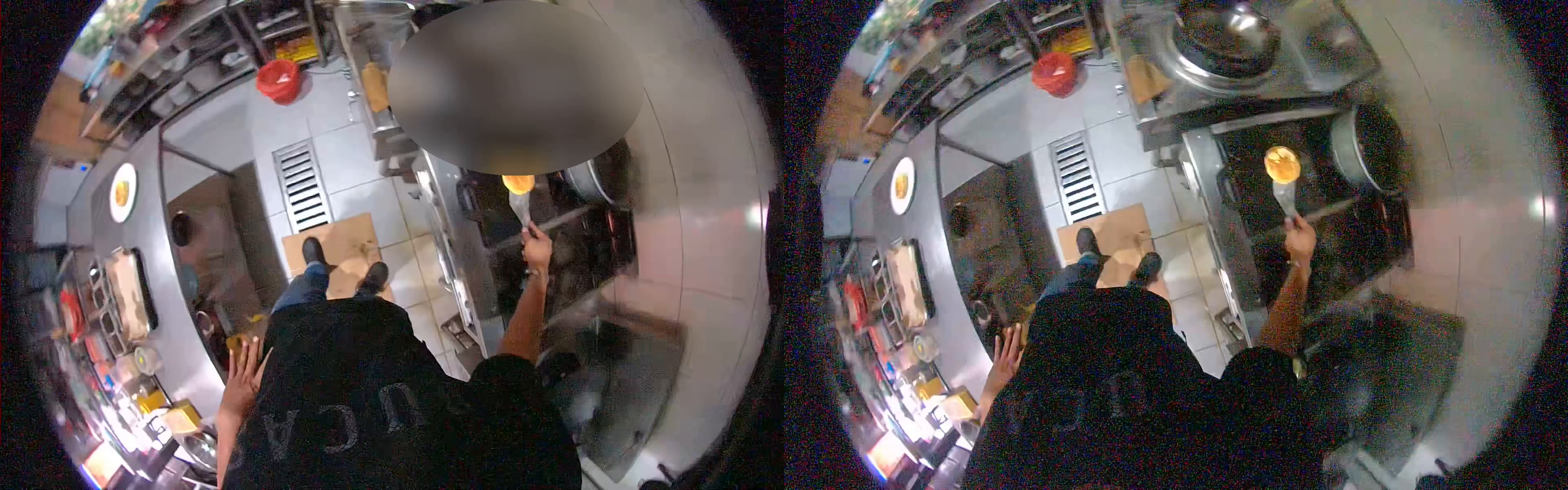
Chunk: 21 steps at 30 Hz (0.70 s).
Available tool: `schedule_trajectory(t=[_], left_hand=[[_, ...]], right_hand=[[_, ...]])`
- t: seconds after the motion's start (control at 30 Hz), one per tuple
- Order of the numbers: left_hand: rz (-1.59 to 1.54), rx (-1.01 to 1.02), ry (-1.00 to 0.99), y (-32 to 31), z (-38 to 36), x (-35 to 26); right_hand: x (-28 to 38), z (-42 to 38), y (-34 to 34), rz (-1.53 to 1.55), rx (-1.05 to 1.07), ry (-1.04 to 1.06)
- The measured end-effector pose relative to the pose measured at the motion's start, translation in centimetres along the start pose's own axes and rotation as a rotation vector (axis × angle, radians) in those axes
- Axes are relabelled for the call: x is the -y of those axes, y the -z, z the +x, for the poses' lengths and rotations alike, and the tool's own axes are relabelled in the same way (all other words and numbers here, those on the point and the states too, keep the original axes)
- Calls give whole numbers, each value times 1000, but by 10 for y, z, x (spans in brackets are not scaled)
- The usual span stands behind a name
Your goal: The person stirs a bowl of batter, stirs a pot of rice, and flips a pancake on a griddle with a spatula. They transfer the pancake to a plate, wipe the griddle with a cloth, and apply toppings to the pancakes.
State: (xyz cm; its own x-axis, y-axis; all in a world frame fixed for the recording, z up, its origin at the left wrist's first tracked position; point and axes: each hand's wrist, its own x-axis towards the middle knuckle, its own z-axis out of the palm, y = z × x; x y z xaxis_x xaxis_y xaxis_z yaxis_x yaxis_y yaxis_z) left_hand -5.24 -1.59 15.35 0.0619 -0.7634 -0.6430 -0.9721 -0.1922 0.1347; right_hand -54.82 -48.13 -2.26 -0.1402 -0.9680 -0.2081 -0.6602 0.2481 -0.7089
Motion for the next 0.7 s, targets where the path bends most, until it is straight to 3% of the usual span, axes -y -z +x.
schedule_trajectory(t=[0.1, 0.17, 0.23, 0.27, 0.37, 0.43, 0.5, 0.53, 0.63, 0.7], left_hand=[[206, -25, -14, -15, -11, 3], [33, -21, 67, 9, -17, -9], [116, -127, 41, -2, -17, 1], [93, -130, 118, -2, -16, 4], [138, -130, 55, 1, -4, 20], [16, -176, 4, 8, -1, 28], [-109, -242, -32, 26, 8, 41], [-321, -261, -104, 34, 18, 52], [-599, -458, -193, 39, 42, 86], [-729, -489, -127, 48, 54, 125]], right_hand=[[5, -10, -2, 119, 16, 28], [20, -23, -4, 217, 83, 23], [20, -27, -17, 179, -23, 326], [21, -24, -22, 170, -41, 413], [60, -28, -44, 170, -37, 607], [112, -58, -48, 129, 153, 314], [105, -34, -81, 39, 209, 442], [137, -46, -106, 67, 258, 537], [242, -87, -170, -42, 535, 427], [300, -101, -229, -133, 592, 651]])
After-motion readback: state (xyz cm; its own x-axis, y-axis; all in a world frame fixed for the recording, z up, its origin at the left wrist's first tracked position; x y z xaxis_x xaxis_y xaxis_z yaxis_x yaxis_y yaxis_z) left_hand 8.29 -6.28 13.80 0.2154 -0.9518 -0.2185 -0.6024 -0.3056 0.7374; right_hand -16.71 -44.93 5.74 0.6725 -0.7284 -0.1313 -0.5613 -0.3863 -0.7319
